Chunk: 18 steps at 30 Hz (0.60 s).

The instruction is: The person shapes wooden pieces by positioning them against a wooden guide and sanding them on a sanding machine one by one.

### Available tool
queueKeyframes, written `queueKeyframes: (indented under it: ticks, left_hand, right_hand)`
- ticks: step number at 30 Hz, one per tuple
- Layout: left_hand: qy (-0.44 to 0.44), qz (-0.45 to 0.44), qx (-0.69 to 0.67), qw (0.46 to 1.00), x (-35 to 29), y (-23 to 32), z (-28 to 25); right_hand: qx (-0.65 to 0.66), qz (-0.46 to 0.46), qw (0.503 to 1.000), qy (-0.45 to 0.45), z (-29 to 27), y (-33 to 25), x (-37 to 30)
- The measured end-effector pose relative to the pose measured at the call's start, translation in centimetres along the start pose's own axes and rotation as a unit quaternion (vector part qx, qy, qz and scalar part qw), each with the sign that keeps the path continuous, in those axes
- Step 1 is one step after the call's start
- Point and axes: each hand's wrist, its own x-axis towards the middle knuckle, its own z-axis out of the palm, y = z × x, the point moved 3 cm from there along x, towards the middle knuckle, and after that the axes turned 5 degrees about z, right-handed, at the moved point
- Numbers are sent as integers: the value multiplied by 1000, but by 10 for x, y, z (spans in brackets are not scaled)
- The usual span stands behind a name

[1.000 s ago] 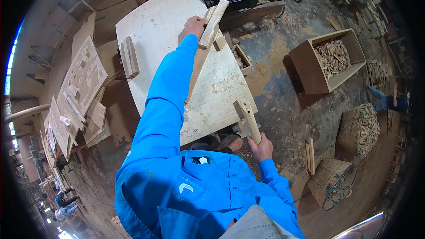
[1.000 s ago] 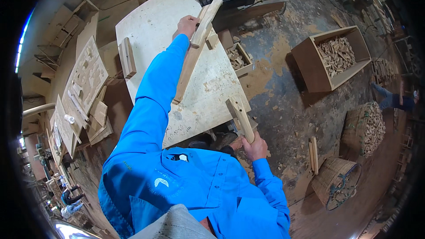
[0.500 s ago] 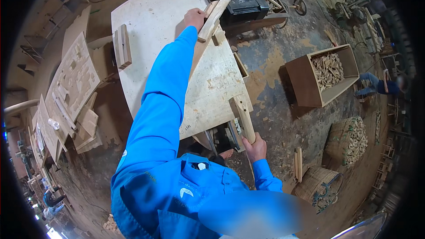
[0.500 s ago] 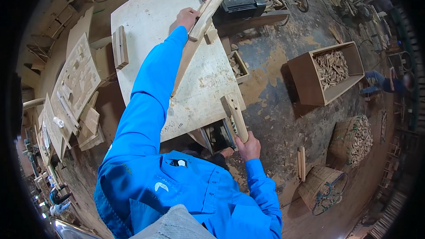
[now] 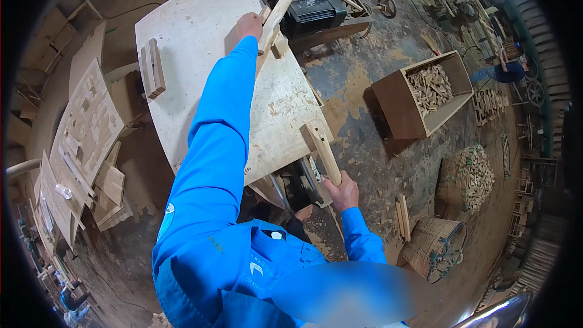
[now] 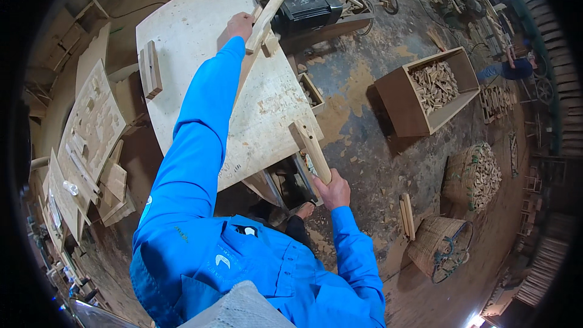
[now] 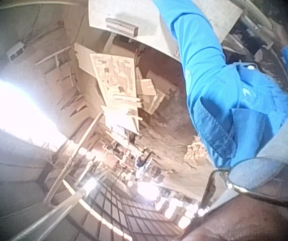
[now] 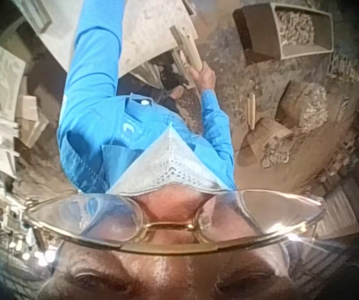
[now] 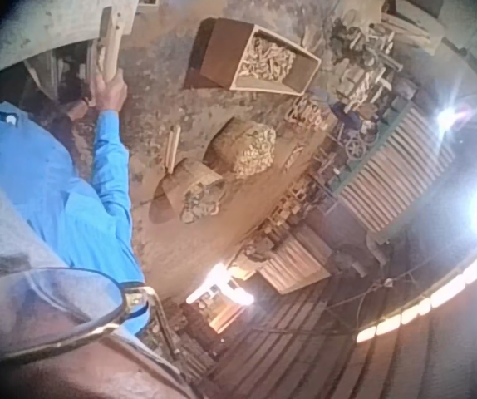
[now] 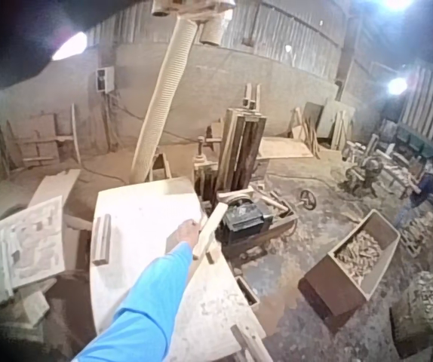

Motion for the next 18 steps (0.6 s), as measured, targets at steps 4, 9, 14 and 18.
queueKeyframes:
  ticks: [4,9,14,18]
  left_hand:
    - [-2,10,26,1000,-17,4,-2]
    - [-24,-7,-28,999,-49,11,-1]
    - [12,15,-40,999,-83,13,-5]
    - [64,88,-62,992,-99,25,-15]
  right_hand:
    - [-5,-8,1000,1,-2,9,-8]
    - [-3,-3,1000,-1,-8,28,-23]
    - [-1,-12,1000,-2,-7,51,-38]
    - [-3,0,1000,-5,-11,61,-52]
